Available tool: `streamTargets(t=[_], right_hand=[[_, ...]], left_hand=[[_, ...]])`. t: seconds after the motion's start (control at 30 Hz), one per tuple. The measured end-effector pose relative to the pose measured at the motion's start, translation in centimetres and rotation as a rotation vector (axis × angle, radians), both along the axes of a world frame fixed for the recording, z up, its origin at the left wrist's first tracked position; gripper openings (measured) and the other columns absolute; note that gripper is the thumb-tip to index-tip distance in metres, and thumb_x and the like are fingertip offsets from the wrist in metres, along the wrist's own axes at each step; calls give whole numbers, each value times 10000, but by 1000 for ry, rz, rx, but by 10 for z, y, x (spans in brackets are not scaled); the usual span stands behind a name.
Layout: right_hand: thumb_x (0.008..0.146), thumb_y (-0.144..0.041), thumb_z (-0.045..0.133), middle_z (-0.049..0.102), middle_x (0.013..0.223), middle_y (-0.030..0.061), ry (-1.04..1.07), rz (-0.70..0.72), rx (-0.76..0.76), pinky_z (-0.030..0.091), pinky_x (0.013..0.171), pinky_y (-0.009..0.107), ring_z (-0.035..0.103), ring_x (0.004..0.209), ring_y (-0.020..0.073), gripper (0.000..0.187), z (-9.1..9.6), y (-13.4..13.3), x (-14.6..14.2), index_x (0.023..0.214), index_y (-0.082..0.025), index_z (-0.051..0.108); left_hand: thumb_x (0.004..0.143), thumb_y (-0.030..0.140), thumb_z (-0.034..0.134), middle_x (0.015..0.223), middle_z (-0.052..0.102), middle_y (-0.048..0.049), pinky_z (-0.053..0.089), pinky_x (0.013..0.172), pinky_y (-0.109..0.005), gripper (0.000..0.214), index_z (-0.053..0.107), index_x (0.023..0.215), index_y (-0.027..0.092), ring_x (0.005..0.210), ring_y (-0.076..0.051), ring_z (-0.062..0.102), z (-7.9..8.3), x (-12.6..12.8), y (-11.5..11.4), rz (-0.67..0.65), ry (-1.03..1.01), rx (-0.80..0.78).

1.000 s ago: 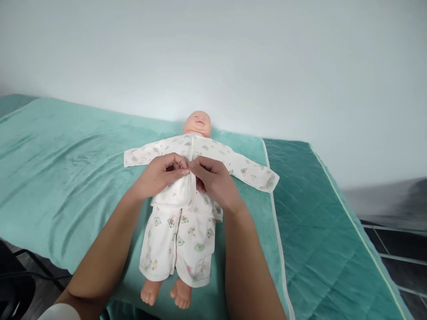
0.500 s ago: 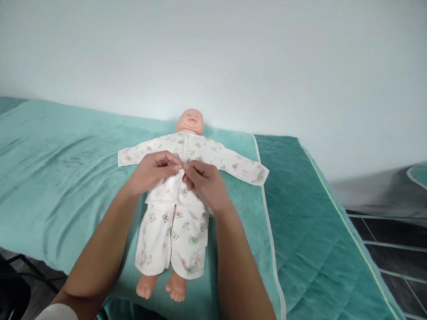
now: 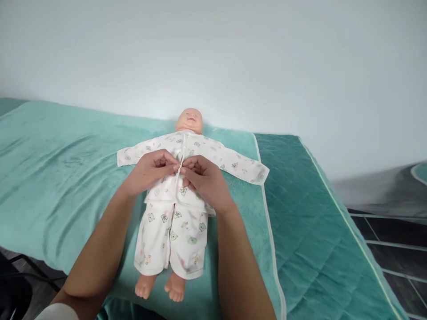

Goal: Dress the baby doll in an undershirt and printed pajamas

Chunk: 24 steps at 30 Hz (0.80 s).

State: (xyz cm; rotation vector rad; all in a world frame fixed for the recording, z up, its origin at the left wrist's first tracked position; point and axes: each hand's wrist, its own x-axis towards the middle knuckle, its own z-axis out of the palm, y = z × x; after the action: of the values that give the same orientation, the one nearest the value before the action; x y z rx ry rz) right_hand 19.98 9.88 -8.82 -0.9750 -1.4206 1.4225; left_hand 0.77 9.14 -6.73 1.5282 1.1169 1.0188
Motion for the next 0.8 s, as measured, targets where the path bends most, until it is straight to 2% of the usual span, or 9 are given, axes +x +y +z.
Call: streamTargets(t=[0.23,0.5,0.8], right_hand=[[804,-314,797,627,800,-24,-28,2,9,426,491,211,613,587,90,225,2,-1,-1,941,-209,651],[801,-319,808,585,684,-54,-90,8,28,401,484,213,553,550,90,247,6,-4,-1,933,-229,619],[821,-293,771,594,716,-47,-135,-9,35,386,488,218,544,567,92,198,7,-5,-3,939,-238,623]], left_hand=[[853,314,691,683,560,24,324,557,-238,139,664,821,181,614,-88,455,0,-1,-1,-9,46,4],[857,324,692,746,571,8,357,612,-255,151,659,828,179,676,-102,476,-1,-1,0,-50,9,18],[814,224,668,741,579,15,382,624,-246,52,662,844,181,685,-97,495,-1,1,0,3,65,30]])
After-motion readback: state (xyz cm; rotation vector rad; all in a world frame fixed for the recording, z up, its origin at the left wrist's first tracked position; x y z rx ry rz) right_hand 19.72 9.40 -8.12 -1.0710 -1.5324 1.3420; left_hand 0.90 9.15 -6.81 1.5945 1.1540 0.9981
